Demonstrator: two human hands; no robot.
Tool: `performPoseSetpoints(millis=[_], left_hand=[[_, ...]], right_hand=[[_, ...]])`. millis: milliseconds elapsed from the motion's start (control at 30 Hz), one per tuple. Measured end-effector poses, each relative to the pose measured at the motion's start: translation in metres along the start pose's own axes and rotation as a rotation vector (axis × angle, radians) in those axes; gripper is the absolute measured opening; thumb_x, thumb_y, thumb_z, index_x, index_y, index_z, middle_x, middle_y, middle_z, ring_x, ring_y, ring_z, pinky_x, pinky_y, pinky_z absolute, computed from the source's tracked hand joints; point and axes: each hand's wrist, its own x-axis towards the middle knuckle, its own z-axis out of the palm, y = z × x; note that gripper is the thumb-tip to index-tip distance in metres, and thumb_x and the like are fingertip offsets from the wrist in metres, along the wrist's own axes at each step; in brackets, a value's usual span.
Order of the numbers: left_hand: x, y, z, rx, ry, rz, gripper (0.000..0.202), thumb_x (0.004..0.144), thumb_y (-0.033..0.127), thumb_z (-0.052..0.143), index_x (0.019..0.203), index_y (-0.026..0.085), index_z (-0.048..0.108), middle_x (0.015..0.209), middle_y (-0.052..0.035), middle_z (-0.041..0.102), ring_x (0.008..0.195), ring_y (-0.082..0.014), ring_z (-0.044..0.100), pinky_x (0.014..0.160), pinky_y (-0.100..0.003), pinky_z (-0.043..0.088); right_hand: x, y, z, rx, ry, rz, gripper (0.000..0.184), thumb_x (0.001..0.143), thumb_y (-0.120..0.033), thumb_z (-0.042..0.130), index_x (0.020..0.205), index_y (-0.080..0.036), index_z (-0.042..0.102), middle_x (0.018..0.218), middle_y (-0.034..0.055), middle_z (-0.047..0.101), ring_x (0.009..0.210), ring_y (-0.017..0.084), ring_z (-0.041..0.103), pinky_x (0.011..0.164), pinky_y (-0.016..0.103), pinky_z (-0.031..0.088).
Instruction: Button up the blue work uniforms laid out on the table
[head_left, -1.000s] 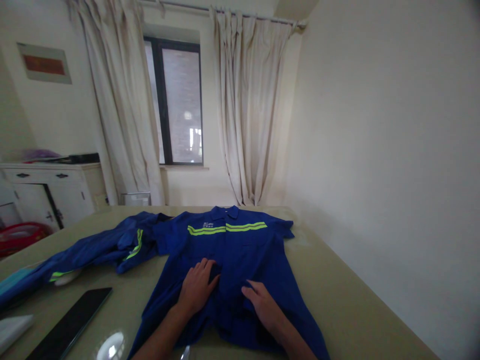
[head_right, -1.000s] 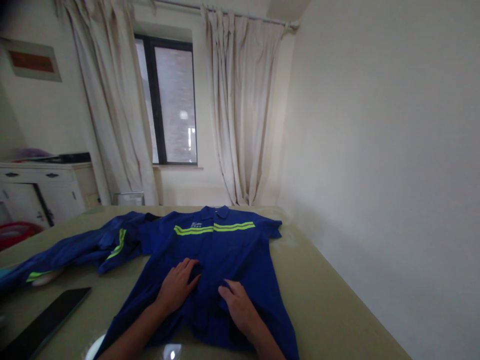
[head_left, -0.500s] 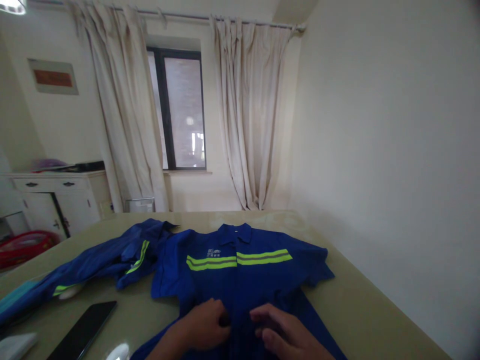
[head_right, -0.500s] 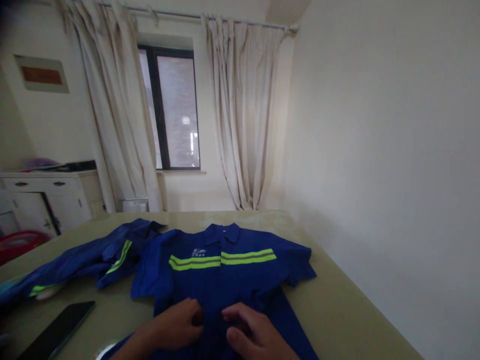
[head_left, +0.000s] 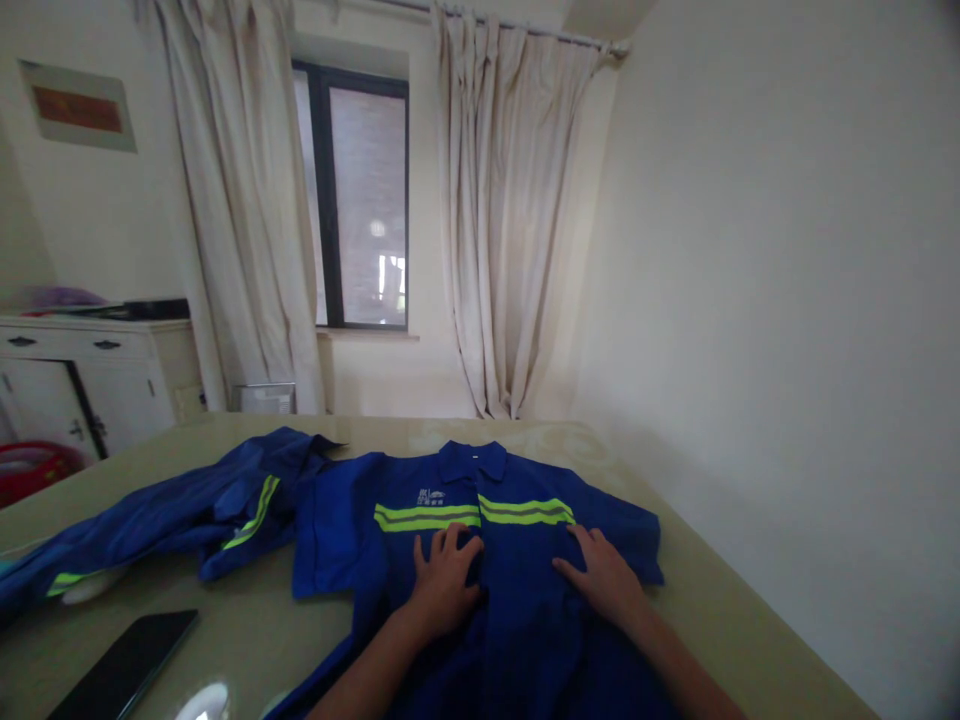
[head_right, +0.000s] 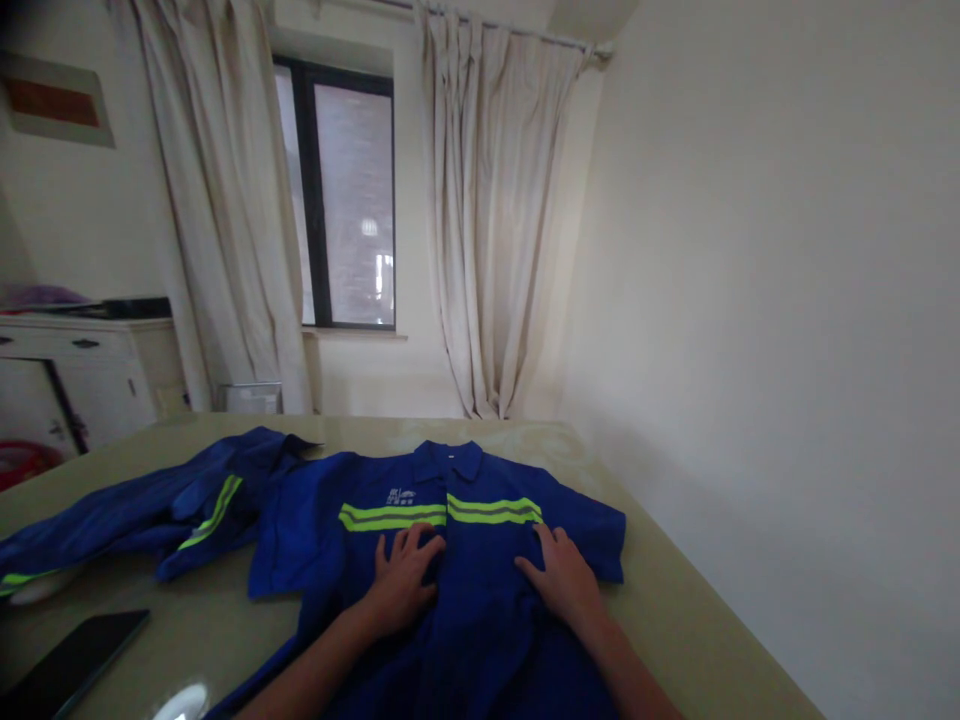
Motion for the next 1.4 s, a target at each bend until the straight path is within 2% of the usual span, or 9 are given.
performPoseSetpoints(millis=[200,300,467,633,733,833,967,1233,1400], left_hand=[[-0.007,0.004,-0.008,-0.166,0.108,0.078,0.049,0.088,0.013,0.044,0.134,0.027,0.054,0.137,-0.009,0.064,0.129,-0.0264,0.054,0.12,-0.056,0.025],[-0.007,0.0,-0.038,-0.486,0.296,0.094,0.027,0.092,0.027,0.049,0.117,0.023,0.057,0.107,-0.0095,0.073,0.099,-0.0248,0.067,0.095,-0.039,0.05],[0.0,-0.001,-0.143,-0.551,0.68,0.14,0.019,0.1,0.035,0.038,0.1,0.024,0.053,0.088,-0.0016,0.065,0.082,-0.0201,0.062,0.08,-0.033,0.05],[-0.002,0.004,-0.268,0.023,0.977,0.403,0.025,0.103,0.033,0.04,0.111,0.022,0.061,0.106,-0.0074,0.065,0.101,-0.0252,0.057,0.095,-0.041,0.044],[-0.001,-0.025,-0.296,0.379,0.983,0.243,0.031,0.1,0.025,0.044,0.123,0.026,0.065,0.123,-0.0116,0.063,0.117,-0.0333,0.05,0.103,-0.051,0.036],[-0.003,-0.078,-0.27,0.554,0.851,-0.064,0.052,0.091,0.007,0.041,0.137,0.023,0.06,0.134,-0.0154,0.061,0.126,-0.0373,0.047,0.106,-0.057,0.032],[-0.021,-0.118,-0.188,0.515,0.686,-0.263,0.066,0.088,0.003,0.037,0.152,0.02,0.045,0.15,-0.0161,0.052,0.129,-0.0337,0.049,0.107,-0.057,0.032],[-0.052,-0.04,-0.038,0.151,0.238,0.009,0.051,0.095,0.029,0.045,0.144,0.035,0.058,0.156,-0.0038,0.051,0.141,-0.0317,0.047,0.115,-0.047,0.037],[-0.043,-0.026,0.005,0.063,0.122,0.035,0.051,0.097,0.04,0.043,0.147,0.042,0.053,0.158,-0.001,0.048,0.144,-0.0351,0.043,0.121,-0.055,0.032]], right_hand=[[0.011,-0.037,-0.01,0.04,-0.144,-0.101,0.027,0.085,-0.023,0.059,0.11,-0.02,0.065,0.107,0.0094,0.072,0.104,0.027,0.066,0.083,0.032,0.043],[0.011,-0.072,-0.029,0.148,-0.089,-0.237,0.018,0.083,-0.021,0.059,0.1,-0.021,0.064,0.099,0.0053,0.071,0.095,0.023,0.064,0.079,0.028,0.04],[0.014,-0.159,-0.085,0.464,0.193,-0.469,0.011,0.096,-0.029,0.05,0.098,-0.021,0.057,0.085,0.002,0.068,0.077,0.019,0.062,0.07,0.026,0.038],[0.055,-0.265,-0.122,0.48,0.489,-0.408,0.027,0.101,-0.023,0.041,0.126,-0.02,0.05,0.102,0.0077,0.07,0.088,0.023,0.065,0.076,0.031,0.045],[0.083,-0.308,-0.111,0.429,0.476,-0.416,0.036,0.103,-0.025,0.037,0.139,-0.022,0.044,0.129,0.0121,0.061,0.109,0.025,0.063,0.088,0.034,0.048],[0.092,-0.309,-0.075,0.308,0.155,-0.383,0.039,0.1,-0.027,0.044,0.139,-0.02,0.047,0.132,0.0161,0.059,0.116,0.029,0.061,0.092,0.041,0.048],[0.058,-0.248,-0.01,0.282,-0.088,-0.508,0.039,0.085,-0.029,0.07,0.122,-0.022,0.063,0.121,0.0105,0.068,0.112,0.028,0.065,0.094,0.036,0.05],[-0.044,-0.11,0.042,0.604,-0.02,-0.574,0.029,0.093,-0.025,0.055,0.121,-0.025,0.063,0.122,0.0067,0.066,0.114,0.02,0.061,0.102,0.032,0.045],[-0.038,-0.056,0.032,0.656,0.247,-0.127,0.034,0.096,-0.05,0.044,0.076,-0.024,0.051,0.069,-0.0004,0.052,0.065,0.017,0.052,0.061,0.027,0.04]])
